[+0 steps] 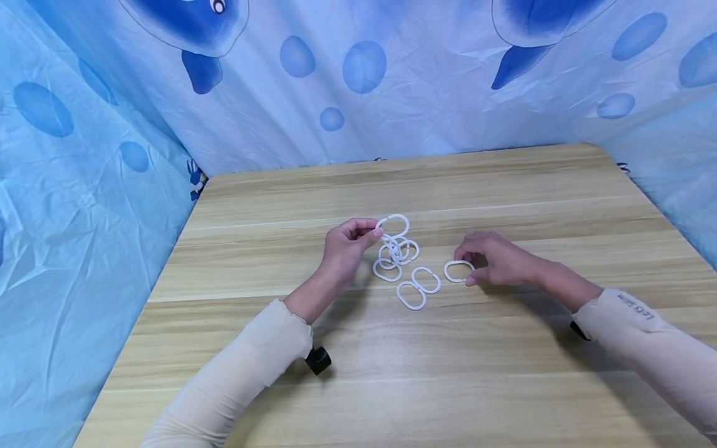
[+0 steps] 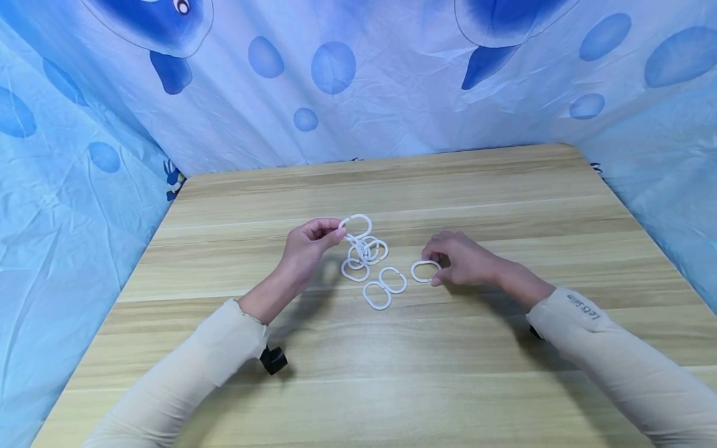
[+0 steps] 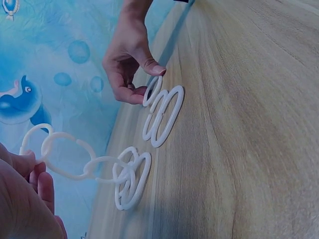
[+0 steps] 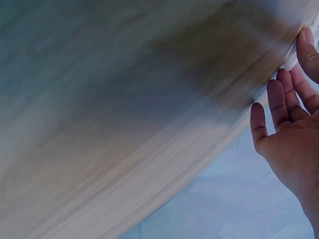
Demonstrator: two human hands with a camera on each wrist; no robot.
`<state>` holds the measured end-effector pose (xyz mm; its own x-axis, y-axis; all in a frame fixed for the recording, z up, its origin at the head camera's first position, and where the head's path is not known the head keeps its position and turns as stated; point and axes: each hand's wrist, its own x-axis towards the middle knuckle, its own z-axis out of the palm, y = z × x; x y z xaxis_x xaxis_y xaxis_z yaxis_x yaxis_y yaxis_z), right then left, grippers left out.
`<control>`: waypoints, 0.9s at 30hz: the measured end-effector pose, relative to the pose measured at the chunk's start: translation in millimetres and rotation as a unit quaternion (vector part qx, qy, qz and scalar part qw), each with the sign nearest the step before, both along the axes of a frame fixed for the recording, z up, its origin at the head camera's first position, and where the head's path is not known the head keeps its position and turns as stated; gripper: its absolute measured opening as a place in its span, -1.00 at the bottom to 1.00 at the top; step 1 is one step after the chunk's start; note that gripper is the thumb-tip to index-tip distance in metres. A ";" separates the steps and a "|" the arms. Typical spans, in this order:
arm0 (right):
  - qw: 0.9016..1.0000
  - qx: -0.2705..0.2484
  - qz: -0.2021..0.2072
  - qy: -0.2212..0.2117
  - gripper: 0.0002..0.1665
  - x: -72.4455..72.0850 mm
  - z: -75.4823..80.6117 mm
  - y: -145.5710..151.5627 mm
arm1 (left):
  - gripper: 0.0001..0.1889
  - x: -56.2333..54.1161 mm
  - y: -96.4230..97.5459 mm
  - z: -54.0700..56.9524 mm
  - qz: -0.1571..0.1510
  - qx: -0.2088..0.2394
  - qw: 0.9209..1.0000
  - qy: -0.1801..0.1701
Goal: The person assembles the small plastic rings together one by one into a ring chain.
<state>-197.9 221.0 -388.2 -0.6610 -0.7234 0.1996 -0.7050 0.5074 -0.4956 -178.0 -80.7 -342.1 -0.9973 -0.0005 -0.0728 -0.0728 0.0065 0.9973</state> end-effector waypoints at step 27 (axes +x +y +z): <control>0.995 0.013 0.080 0.058 -0.25 8.6 2.2 -11.5 | -0.81 0.1 -0.7 -0.8 0.000 -0.002 1.000 -0.003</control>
